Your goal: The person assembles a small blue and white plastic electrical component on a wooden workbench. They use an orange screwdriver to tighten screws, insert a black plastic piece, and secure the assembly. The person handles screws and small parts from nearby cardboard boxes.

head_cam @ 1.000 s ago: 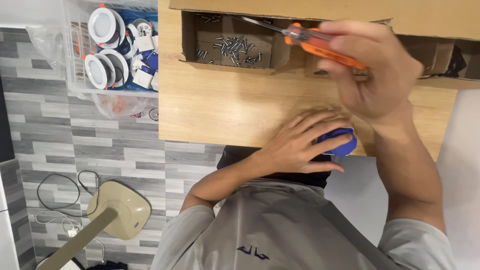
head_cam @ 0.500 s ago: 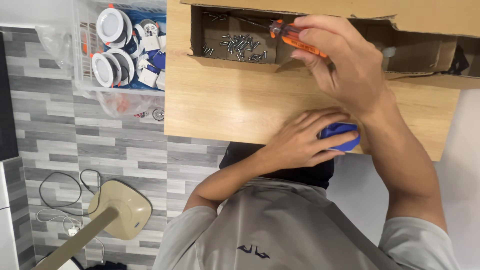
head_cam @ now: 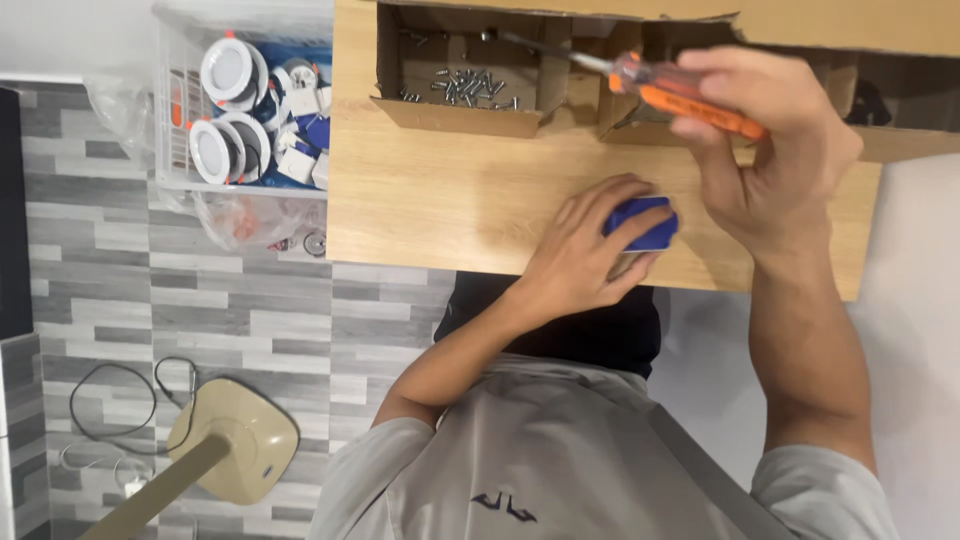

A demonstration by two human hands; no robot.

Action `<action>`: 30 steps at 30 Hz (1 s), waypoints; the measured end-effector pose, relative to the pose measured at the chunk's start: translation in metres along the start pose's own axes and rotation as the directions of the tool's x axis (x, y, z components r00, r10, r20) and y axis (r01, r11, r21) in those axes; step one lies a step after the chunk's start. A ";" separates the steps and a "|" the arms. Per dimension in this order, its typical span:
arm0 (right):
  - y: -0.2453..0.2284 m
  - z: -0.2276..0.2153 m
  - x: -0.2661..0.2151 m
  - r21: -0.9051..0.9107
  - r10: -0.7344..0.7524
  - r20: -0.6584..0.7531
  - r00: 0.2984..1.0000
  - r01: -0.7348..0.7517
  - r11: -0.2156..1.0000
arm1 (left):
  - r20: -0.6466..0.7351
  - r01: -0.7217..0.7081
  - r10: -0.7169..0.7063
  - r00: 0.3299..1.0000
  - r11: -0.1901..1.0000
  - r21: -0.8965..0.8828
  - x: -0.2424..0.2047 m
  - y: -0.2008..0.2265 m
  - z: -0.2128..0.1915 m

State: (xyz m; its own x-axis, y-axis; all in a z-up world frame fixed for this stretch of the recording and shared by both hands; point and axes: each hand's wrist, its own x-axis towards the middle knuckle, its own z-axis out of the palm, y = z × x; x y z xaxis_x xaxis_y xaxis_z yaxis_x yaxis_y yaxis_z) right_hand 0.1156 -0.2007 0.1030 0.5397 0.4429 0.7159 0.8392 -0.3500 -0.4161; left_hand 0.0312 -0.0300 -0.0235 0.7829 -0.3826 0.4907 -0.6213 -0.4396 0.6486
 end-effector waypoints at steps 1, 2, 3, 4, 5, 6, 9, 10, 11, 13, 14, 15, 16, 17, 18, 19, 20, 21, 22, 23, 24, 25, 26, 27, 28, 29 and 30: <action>-0.001 -0.004 -0.005 -0.003 -0.008 -0.003 1.000 0.008 1.000 | -0.004 -0.006 0.006 1.000 1.000 0.004 0.002 0.001 -0.001; -0.001 -0.007 -0.010 0.017 0.020 -0.020 1.000 -0.019 1.000 | -0.049 0.016 -0.016 0.999 1.000 -0.005 0.003 0.002 -0.002; -0.004 -0.010 -0.017 0.040 0.055 -0.035 0.998 -0.054 0.998 | -0.087 0.041 -0.042 0.995 0.999 -0.018 0.002 0.005 -0.003; -0.008 -0.014 -0.022 0.039 0.055 -0.038 0.998 -0.053 0.998 | -0.086 0.038 -0.040 0.995 0.999 -0.017 0.001 0.006 -0.004; -0.010 -0.018 -0.026 0.057 0.082 -0.080 0.993 -0.077 0.995 | -0.123 0.033 -0.041 0.992 0.997 -0.067 0.001 0.006 -0.005; -0.012 -0.022 -0.030 0.078 0.110 -0.120 0.987 -0.101 0.992 | -0.159 0.025 -0.044 0.986 0.993 -0.117 0.001 0.005 -0.006; -0.024 -0.037 -0.047 0.139 0.188 -0.246 0.951 -0.158 0.978 | -0.339 -0.007 -0.083 0.937 0.966 -0.257 0.003 0.009 -0.030; -0.025 -0.042 -0.057 0.142 0.189 -0.251 0.949 -0.157 0.977 | -0.336 -0.007 -0.081 0.938 0.968 -0.253 -0.001 0.007 -0.036; -0.026 -0.049 -0.066 0.180 0.227 -0.280 0.933 -0.181 0.967 | -0.419 -0.008 -0.115 0.900 0.960 -0.279 -0.003 0.005 -0.042; -0.028 -0.062 -0.083 0.220 0.265 -0.310 0.913 -0.202 0.954 | -0.496 -0.013 -0.147 0.856 0.953 -0.304 -0.003 0.005 -0.057; -0.029 -0.068 -0.091 0.207 0.259 -0.311 0.915 -0.200 0.957 | -0.537 0.000 -0.166 0.827 0.955 -0.296 -0.001 0.006 -0.066; -0.029 -0.073 -0.099 0.196 0.251 -0.312 0.916 -0.196 0.961 | -0.578 0.012 -0.183 0.796 0.958 -0.287 0.001 0.006 -0.075; -0.032 -0.075 -0.104 0.198 0.248 -0.317 0.916 -0.192 0.961 | -0.578 0.009 -0.177 0.797 0.959 -0.282 0.002 0.006 -0.079; -0.035 -0.076 -0.109 0.251 0.263 -0.306 0.915 -0.189 0.949 | -0.574 0.011 -0.166 0.801 0.964 -0.264 0.002 0.007 -0.082; -0.038 -0.077 -0.114 0.303 0.277 -0.294 0.915 -0.186 0.935 | -0.571 0.012 -0.156 0.806 0.969 -0.247 0.002 0.007 -0.086; -0.041 -0.078 -0.116 0.303 0.277 -0.295 0.914 -0.186 0.935 | -0.570 0.012 -0.154 0.807 0.969 -0.246 0.001 0.008 -0.086; -0.043 -0.078 -0.118 0.303 0.292 -0.305 0.907 -0.198 0.932 | -0.544 0.000 -0.124 0.830 0.975 -0.222 0.001 0.008 -0.086; -0.045 -0.077 -0.120 0.303 0.304 -0.315 0.899 -0.208 0.930 | -0.516 -0.014 -0.092 0.851 0.980 -0.197 0.001 0.008 -0.087; -0.047 -0.077 -0.124 0.304 0.303 -0.317 0.899 -0.206 0.930 | -0.516 -0.015 -0.090 0.852 0.981 -0.195 0.001 0.011 -0.086; -0.048 -0.077 -0.129 0.310 0.329 -0.322 0.888 -0.230 0.922 | -0.505 -0.025 -0.087 0.859 0.977 -0.211 0.001 0.013 -0.084; -0.049 -0.077 -0.133 0.317 0.356 -0.326 0.876 -0.253 0.914 | -0.493 -0.035 -0.084 0.866 0.973 -0.227 0.001 0.015 -0.083; -0.050 -0.078 -0.138 0.315 0.354 -0.327 0.876 -0.252 0.915 | -0.494 -0.038 -0.082 0.866 0.973 -0.228 0.002 0.019 -0.082; -0.050 -0.079 -0.143 0.313 0.368 -0.333 0.868 -0.266 0.912 | -0.490 -0.023 -0.104 0.865 0.969 -0.246 0.002 0.023 -0.082; -0.051 -0.081 -0.149 0.312 0.384 -0.337 0.859 -0.283 0.907 | -0.485 -0.005 -0.129 0.865 0.964 -0.265 0.001 0.028 -0.082; -0.055 -0.082 -0.149 0.310 0.385 -0.337 0.859 -0.285 0.907 | -0.485 -0.005 -0.130 0.865 0.964 -0.267 0.000 0.029 -0.081; -0.057 -0.081 -0.148 0.301 0.380 -0.336 0.862 -0.284 0.910 | -0.492 -0.017 -0.127 0.861 0.960 -0.278 -0.001 0.030 -0.080; -0.059 -0.081 -0.147 0.292 0.376 -0.335 0.864 -0.284 0.913 | -0.500 -0.029 -0.125 0.857 0.957 -0.289 -0.002 0.030 -0.079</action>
State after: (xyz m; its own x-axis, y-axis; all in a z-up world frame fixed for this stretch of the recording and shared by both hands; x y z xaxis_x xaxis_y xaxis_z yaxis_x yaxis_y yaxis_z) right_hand -0.0184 -0.3123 0.0672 0.7595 -0.0248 0.6500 0.6325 -0.2049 -0.7469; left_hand 0.0133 0.0217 0.0409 0.7651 0.1331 0.6301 -0.6077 -0.1744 0.7748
